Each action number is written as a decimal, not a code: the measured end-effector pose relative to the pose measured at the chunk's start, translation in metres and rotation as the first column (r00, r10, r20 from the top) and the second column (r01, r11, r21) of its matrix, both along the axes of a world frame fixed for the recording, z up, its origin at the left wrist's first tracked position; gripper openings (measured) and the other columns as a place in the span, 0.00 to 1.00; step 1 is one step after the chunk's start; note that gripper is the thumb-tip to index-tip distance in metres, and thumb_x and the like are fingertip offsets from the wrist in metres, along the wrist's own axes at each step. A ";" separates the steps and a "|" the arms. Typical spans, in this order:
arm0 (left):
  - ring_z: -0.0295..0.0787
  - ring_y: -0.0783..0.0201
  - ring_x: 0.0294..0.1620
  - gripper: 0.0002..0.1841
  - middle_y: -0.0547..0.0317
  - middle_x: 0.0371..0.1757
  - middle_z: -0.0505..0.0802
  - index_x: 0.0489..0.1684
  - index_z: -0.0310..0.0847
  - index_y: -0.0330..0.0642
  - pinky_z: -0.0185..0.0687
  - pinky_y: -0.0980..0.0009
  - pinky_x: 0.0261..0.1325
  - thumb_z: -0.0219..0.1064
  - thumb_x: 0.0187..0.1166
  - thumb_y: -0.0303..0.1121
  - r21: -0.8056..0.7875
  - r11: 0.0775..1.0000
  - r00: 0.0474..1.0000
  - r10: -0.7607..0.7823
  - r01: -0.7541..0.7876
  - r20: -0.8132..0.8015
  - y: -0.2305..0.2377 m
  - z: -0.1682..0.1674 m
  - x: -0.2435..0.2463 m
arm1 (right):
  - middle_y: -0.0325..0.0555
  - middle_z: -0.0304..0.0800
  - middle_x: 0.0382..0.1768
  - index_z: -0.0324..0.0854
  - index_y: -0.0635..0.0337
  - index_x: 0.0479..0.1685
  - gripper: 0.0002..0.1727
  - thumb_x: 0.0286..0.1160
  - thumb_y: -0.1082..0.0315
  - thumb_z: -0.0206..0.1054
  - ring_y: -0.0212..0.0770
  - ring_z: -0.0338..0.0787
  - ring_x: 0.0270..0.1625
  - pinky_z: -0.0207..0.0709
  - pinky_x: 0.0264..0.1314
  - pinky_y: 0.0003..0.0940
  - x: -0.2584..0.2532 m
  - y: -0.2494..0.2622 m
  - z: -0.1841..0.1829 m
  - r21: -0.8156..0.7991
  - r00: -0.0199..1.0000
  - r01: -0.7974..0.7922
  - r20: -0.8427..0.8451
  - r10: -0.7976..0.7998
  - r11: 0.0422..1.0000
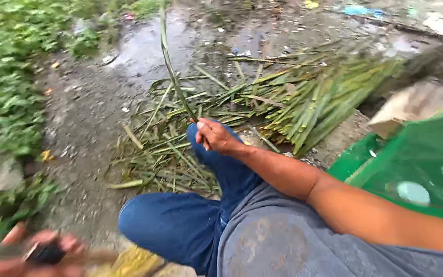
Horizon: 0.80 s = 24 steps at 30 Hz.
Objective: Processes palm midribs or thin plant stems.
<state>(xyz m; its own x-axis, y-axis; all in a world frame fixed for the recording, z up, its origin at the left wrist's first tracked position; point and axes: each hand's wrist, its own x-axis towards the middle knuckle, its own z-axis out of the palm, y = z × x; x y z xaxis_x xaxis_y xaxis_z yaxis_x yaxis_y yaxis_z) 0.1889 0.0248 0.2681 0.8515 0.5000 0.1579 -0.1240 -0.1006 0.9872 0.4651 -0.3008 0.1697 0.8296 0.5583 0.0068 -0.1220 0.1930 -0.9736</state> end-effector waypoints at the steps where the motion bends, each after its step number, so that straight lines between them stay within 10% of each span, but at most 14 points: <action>1: 0.90 0.70 0.27 0.28 0.67 0.43 0.94 0.78 0.70 0.51 0.88 0.73 0.25 0.48 0.90 0.59 -0.022 1.000 1.000 0.005 -0.005 0.006 -0.027 0.002 0.024 | 0.43 0.86 0.30 0.70 0.67 0.80 0.27 0.97 0.60 0.38 0.31 0.76 0.20 0.76 0.23 0.28 0.002 0.012 0.002 -0.055 0.997 -0.054 0.054 0.057 0.997; 4: 0.82 0.75 0.20 0.20 0.75 0.31 0.89 0.69 0.77 0.54 0.84 0.77 0.23 0.43 0.92 0.47 0.036 0.999 0.994 0.013 -0.009 -0.106 -0.098 -0.013 0.087 | 0.45 0.86 0.31 0.75 0.64 0.79 0.29 0.97 0.59 0.35 0.35 0.78 0.24 0.77 0.30 0.35 0.007 0.048 -0.002 -0.208 0.984 -0.118 0.106 0.143 0.971; 12: 0.79 0.71 0.20 0.27 0.61 0.39 0.88 0.90 0.59 0.53 0.78 0.76 0.20 0.45 0.95 0.49 -0.174 0.980 0.924 -0.151 0.094 -0.352 -0.129 -0.119 0.144 | 0.47 0.87 0.33 0.79 0.67 0.68 0.18 0.93 0.66 0.52 0.34 0.83 0.24 0.80 0.27 0.30 0.000 0.068 -0.057 -0.255 0.955 -0.296 -0.061 0.290 0.921; 24: 0.78 0.68 0.18 0.27 0.58 0.33 0.86 0.90 0.60 0.53 0.76 0.75 0.18 0.54 0.93 0.44 -0.207 0.972 0.912 -0.179 0.107 -0.369 -0.132 -0.134 0.139 | 0.47 0.88 0.33 0.77 0.65 0.54 0.07 0.83 0.76 0.59 0.35 0.85 0.24 0.81 0.23 0.29 -0.008 0.072 -0.068 0.039 0.926 -0.291 -0.238 0.291 0.956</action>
